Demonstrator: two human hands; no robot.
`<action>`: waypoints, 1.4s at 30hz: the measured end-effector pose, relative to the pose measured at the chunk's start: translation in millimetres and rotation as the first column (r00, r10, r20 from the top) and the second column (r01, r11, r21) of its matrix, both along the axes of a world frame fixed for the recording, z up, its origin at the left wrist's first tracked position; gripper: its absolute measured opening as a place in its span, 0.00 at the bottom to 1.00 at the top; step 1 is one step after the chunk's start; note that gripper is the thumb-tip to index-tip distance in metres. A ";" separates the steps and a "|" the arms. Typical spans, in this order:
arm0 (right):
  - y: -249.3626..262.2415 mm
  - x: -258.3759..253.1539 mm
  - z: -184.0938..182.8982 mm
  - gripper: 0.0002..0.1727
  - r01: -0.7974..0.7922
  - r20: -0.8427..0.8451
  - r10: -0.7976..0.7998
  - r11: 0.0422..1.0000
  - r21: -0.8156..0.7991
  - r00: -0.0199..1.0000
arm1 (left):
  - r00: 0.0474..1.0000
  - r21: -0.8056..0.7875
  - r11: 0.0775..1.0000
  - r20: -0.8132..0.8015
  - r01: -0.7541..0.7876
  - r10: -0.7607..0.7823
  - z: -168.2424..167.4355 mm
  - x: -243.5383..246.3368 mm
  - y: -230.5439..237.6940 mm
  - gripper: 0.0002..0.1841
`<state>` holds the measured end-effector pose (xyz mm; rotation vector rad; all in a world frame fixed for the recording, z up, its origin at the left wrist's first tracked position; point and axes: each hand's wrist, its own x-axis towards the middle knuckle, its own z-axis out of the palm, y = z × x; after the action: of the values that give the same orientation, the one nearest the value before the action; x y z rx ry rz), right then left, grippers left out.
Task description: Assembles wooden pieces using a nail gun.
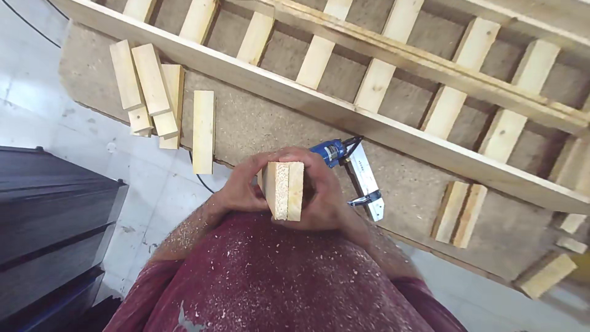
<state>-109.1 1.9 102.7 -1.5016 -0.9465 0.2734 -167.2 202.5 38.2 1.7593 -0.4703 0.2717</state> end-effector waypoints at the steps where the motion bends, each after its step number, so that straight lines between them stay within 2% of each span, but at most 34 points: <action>1: -0.5 0.4 -0.3 0.49 -0.001 0.005 0.001 1.000 0.000 1.000 | 1.000 0.008 1.000 0.002 -0.004 0.004 0.5 0.5 -0.3 0.43; 8: -4.4 1.2 -2.6 0.49 -0.023 -0.008 0.023 0.998 -0.062 1.000 | 1.000 -0.007 1.000 0.009 -0.008 0.008 0.4 -0.8 -2.8 0.41; 16: -4.3 0.4 -1.6 0.50 0.001 -0.010 -0.001 0.999 -0.045 1.000 | 0.999 0.034 0.999 0.014 -0.031 0.031 3.3 -1.8 -5.4 0.43; 19: -6.0 3.2 2.4 0.57 0.019 -0.010 -0.020 0.994 -0.103 1.000 | 0.998 0.060 0.997 -0.025 -0.053 0.054 7.4 1.7 -3.5 0.44; 21: -12.0 15.8 13.8 0.69 0.065 0.169 -0.028 0.975 -0.212 0.985 | 0.992 0.082 0.996 -0.122 0.025 -0.015 17.1 14.9 7.6 0.47; 22: -14.9 26.1 21.5 0.70 0.099 0.316 -0.015 0.963 -0.251 0.949 | 0.979 0.092 0.989 -0.181 0.112 -0.094 25.4 26.1 17.2 0.48; 24: -16.4 49.5 39.6 0.62 0.140 0.551 0.055 0.942 -0.305 0.833 | 0.898 0.085 0.940 -0.336 0.330 -0.285 42.2 54.4 37.5 0.50; 26: -10.8 66.9 50.5 0.46 0.071 0.580 0.201 0.908 -0.412 0.790 | 0.716 -0.035 0.843 -0.510 0.537 -0.477 50.7 78.4 51.4 0.41; 27: -5.4 72.5 47.9 0.36 0.019 0.518 0.243 0.893 -0.449 0.820 | 0.585 -0.140 0.783 -0.589 0.606 -0.558 50.3 86.4 56.0 0.34; 29: 0.8 73.0 27.6 0.27 -0.050 0.296 0.219 0.872 -0.488 0.930 | 0.337 -0.397 0.684 -0.651 0.612 -0.680 34.1 91.3 62.5 0.23; 30: 0.4 68.7 15.4 0.24 -0.032 0.188 0.140 0.874 -0.484 0.972 | 0.294 -0.458 0.681 -0.660 0.571 -0.691 25.7 89.1 65.5 0.17; 31: -2.2 65.1 1.6 0.24 0.009 0.091 0.039 0.881 -0.473 0.995 | 0.315 -0.446 0.713 -0.678 0.542 -0.664 21.3 86.7 69.8 0.14; 32: -7.3 62.7 -14.6 0.23 0.059 -0.004 -0.068 0.887 -0.459 0.998 | 0.396 -0.339 0.782 -0.716 0.522 -0.575 23.4 83.3 74.5 0.14; 33: -14.1 61.0 -31.9 0.22 0.113 -0.098 -0.175 0.886 -0.449 0.980 | 0.533 -0.111 0.852 -0.737 0.511 -0.416 30.0 76.7 79.0 0.16; 34: -22.1 59.4 -48.8 0.22 0.161 -0.187 -0.265 0.884 -0.439 0.946 | 0.679 0.183 0.856 -0.696 0.483 -0.234 36.3 66.1 82.9 0.18; 35: -30.3 57.5 -63.6 0.24 0.207 -0.277 -0.342 0.884 -0.420 0.898 | 0.793 0.427 0.805 -0.604 0.412 -0.086 41.2 52.1 85.4 0.24; 36: -38.0 56.3 -74.4 0.25 0.245 -0.370 -0.398 0.885 -0.395 0.839 | 0.865 0.588 0.740 -0.501 0.327 0.016 43.0 36.4 86.7 0.33; 38: -46.8 50.0 -80.2 0.27 0.288 -0.503 -0.466 0.873 -0.393 0.728 | 0.938 0.758 0.624 -0.329 0.193 0.110 36.7 4.5 88.7 0.50; 39: -49.5 43.3 -78.7 0.26 0.290 -0.532 -0.482 0.867 -0.406 0.696 | 0.960 0.795 0.593 -0.248 0.126 0.129 30.1 -8.5 89.3 0.52; 42: -50.8 26.5 -75.0 0.23 0.265 -0.564 -0.466 0.876 -0.403 0.682 | 0.984 0.813 0.580 -0.063 -0.045 0.164 12.7 -30.7 86.1 0.46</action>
<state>-82.6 -48.9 27.8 -1.6578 -0.0218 0.6107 -197.9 288.6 50.9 2.7121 -0.4168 -0.0068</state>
